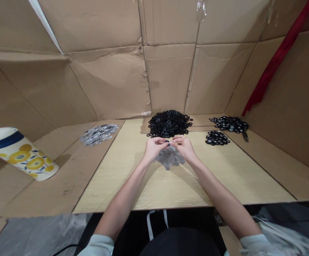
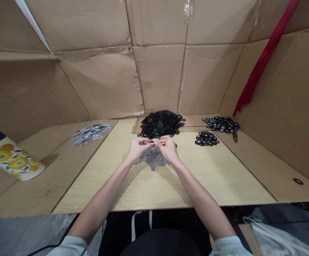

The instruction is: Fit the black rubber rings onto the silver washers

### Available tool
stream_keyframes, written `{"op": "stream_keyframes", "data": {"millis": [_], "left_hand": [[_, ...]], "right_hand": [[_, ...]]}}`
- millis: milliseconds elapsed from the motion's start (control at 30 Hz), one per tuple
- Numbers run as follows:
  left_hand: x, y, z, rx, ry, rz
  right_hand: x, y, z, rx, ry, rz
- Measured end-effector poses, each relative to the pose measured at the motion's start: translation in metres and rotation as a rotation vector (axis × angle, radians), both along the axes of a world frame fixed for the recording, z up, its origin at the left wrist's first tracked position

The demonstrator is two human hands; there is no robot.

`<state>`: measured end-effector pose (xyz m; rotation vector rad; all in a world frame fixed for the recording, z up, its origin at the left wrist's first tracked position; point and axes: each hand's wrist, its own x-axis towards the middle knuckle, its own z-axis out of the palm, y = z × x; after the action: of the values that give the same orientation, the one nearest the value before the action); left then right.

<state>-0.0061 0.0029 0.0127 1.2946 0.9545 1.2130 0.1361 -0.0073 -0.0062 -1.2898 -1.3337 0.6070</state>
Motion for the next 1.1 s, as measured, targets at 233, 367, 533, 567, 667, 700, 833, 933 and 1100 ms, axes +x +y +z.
{"op": "stream_keyframes", "data": {"millis": [233,367,533,567,667,700,833,933,1100], "left_hand": [[0.002,-0.002,0.003,-0.151,-0.287,-0.154],[0.004,-0.002,0.003,-0.132,-0.343,-0.042],[0.005,-0.005,0.003,-0.080,-0.347,-0.008],[0.005,-0.006,0.004,-0.060,-0.325,-0.008],[0.006,-0.007,0.003,-0.007,-0.257,0.002],[0.006,-0.008,0.003,0.001,-0.242,0.006],[0.006,-0.006,0.001,0.012,-0.216,0.006],[0.007,-0.004,0.000,0.003,-0.237,0.011],[0.005,-0.002,0.001,-0.045,-0.256,-0.004]], "right_hand": [[0.002,-0.006,0.010,0.062,0.105,0.009],[-0.002,-0.009,0.014,-0.049,0.335,0.182],[-0.007,-0.011,0.014,-0.069,0.408,0.200],[-0.008,-0.011,0.013,-0.057,0.399,0.179],[-0.008,-0.010,0.012,-0.053,0.409,0.156],[-0.008,-0.010,0.011,-0.061,0.413,0.158],[-0.009,-0.011,0.011,-0.084,0.423,0.152],[-0.011,-0.013,0.014,-0.070,0.437,0.136],[-0.009,-0.015,0.018,-0.051,0.346,0.141]]}}
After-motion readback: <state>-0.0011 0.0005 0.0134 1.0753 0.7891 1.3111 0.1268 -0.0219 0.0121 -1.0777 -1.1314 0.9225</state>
